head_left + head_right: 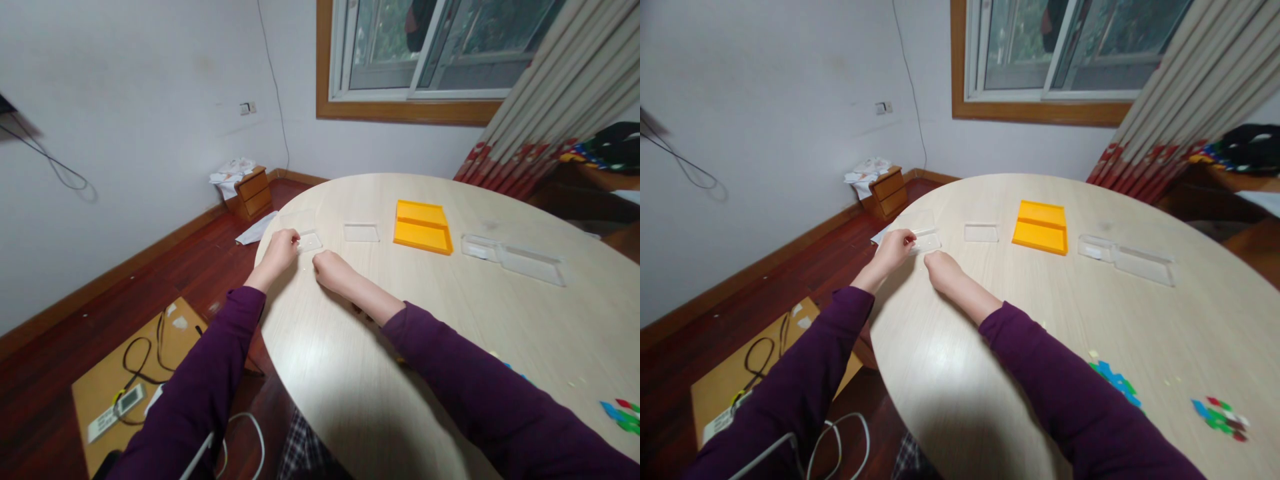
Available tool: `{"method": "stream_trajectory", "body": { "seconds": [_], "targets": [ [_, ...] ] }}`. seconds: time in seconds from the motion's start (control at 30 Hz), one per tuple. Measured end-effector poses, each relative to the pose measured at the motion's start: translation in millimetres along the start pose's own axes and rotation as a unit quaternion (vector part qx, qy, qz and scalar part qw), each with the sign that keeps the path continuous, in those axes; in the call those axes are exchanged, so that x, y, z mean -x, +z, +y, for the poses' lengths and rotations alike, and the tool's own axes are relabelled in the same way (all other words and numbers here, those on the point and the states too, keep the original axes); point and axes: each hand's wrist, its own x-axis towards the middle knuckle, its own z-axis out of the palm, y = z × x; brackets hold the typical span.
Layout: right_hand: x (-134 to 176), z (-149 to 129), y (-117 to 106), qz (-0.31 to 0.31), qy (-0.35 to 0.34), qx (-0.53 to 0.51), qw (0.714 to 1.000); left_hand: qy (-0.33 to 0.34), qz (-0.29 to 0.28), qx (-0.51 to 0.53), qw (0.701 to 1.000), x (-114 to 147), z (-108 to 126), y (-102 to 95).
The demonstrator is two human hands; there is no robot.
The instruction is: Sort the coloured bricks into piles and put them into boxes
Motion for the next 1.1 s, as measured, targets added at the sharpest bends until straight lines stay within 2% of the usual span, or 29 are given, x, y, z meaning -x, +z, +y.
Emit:
{"method": "stream_trajectory", "body": {
  "seconds": [0.1,0.2,0.33,0.47,0.53,0.67,0.8,0.97,1.1],
  "targets": [
    [0,4,-3,-0.005,0.010,-0.016,1.000,-0.016,-0.011,0.000,1.000,-15,-1,2.2],
    [1,11,-6,-0.006,0.020,-0.041,0.999,-0.029,-0.007,0.003,1.000,-15,-2,0.8],
    [-2,22,-13,0.005,0.040,-0.078,0.996,0.005,-0.003,0.016,1.000,10,-1,-4.0],
    [-19,30,-25,0.033,0.054,-0.108,0.992,0.043,-0.091,0.041,0.994,40,2,0.0],
    [-34,29,-32,0.049,0.053,-0.118,0.990,0.047,-0.105,0.036,0.993,48,3,5.2],
    [-65,16,-41,0.070,0.039,-0.126,0.989,0.050,-0.089,0.012,0.995,48,4,15.3],
    [-84,3,-37,0.072,0.026,-0.119,0.990,0.062,-0.084,-0.010,0.994,48,3,20.3],
    [-86,5,-28,0.073,0.019,-0.109,0.991,0.059,-0.063,-0.015,0.996,43,4,13.9],
    [-75,15,-27,0.083,0.015,-0.101,0.991,0.015,-0.004,-0.001,1.000,16,3,2.3]
  ]
}}
